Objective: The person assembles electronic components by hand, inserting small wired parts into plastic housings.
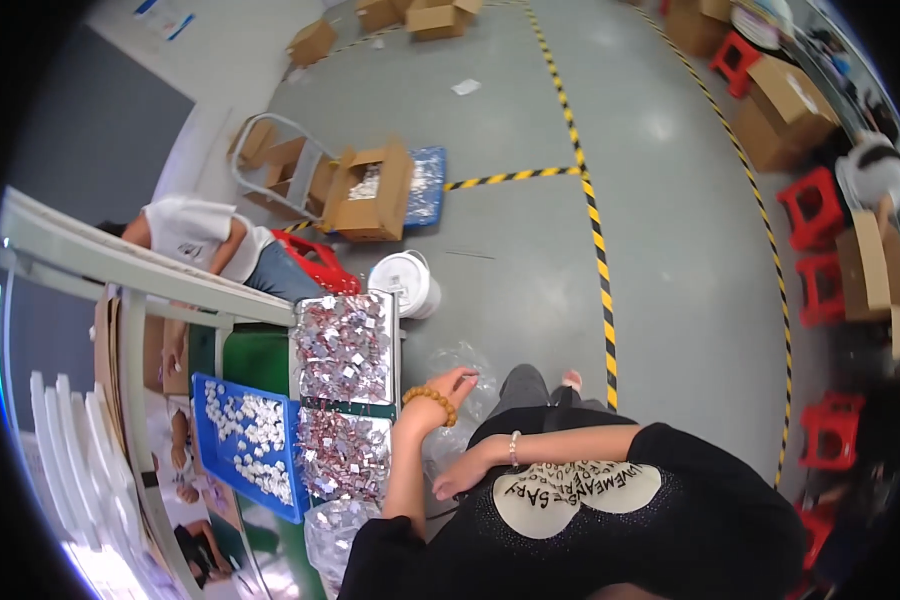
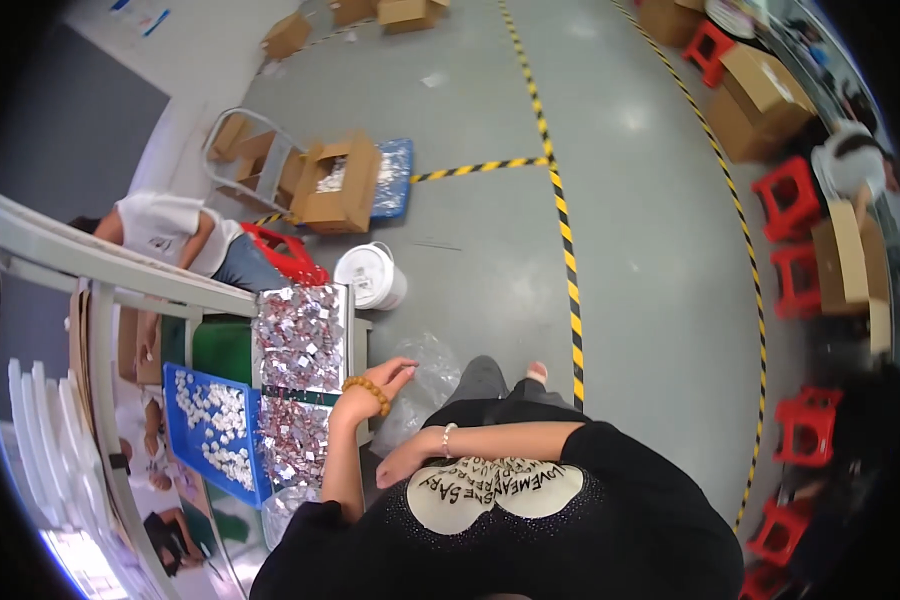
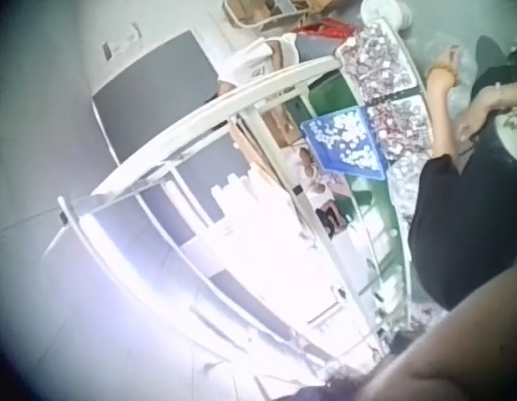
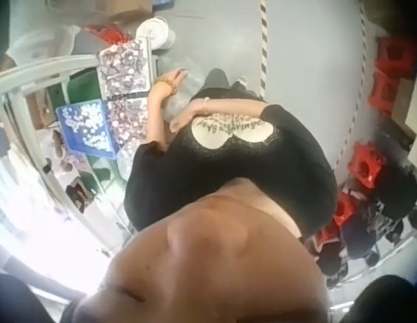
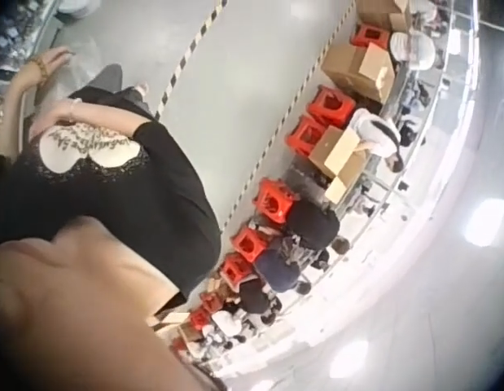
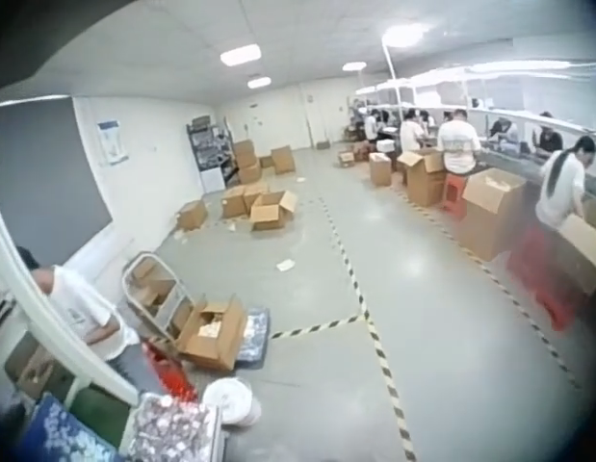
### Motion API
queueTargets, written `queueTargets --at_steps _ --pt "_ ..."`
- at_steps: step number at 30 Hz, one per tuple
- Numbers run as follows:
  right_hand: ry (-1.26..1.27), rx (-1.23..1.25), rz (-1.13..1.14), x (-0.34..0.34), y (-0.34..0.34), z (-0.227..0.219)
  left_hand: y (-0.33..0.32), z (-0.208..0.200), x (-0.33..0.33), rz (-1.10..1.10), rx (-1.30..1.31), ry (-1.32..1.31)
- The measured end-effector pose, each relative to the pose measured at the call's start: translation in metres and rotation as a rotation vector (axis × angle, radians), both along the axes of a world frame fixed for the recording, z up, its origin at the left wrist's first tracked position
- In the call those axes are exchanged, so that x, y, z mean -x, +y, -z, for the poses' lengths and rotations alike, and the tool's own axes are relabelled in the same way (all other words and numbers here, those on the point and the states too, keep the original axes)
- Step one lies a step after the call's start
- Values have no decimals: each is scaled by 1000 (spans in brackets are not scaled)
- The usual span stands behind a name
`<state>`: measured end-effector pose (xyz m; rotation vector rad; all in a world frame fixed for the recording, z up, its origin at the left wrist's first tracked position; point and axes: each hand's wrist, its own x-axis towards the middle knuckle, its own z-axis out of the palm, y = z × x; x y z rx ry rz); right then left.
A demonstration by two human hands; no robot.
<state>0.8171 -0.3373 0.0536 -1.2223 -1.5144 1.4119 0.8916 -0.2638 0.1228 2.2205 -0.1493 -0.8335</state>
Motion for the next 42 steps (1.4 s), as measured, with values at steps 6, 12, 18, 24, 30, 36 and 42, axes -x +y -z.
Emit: queueTargets --at_steps 6,12,18,24,30,36,42 --pt "-188 215 275 -161 -84 -29 23 25 -36 -336 -116 -30" --pt "-290 417 530 -336 -190 32 15 19 -154 -228 -185 12" --pt "97 273 452 -448 -206 -12 42 15 -245 -66 141 449" --pt "81 387 528 -605 -214 -47 36 8 -424 -98 326 360" --pt "-4 288 923 -756 -218 -72 34 44 -581 -2 188 454" --pt "354 -584 1330 -972 -198 -159 23 66 -742 -125 166 240" --pt "-71 -1593 384 -1170 -135 -280 25 10 -866 -450 146 162"
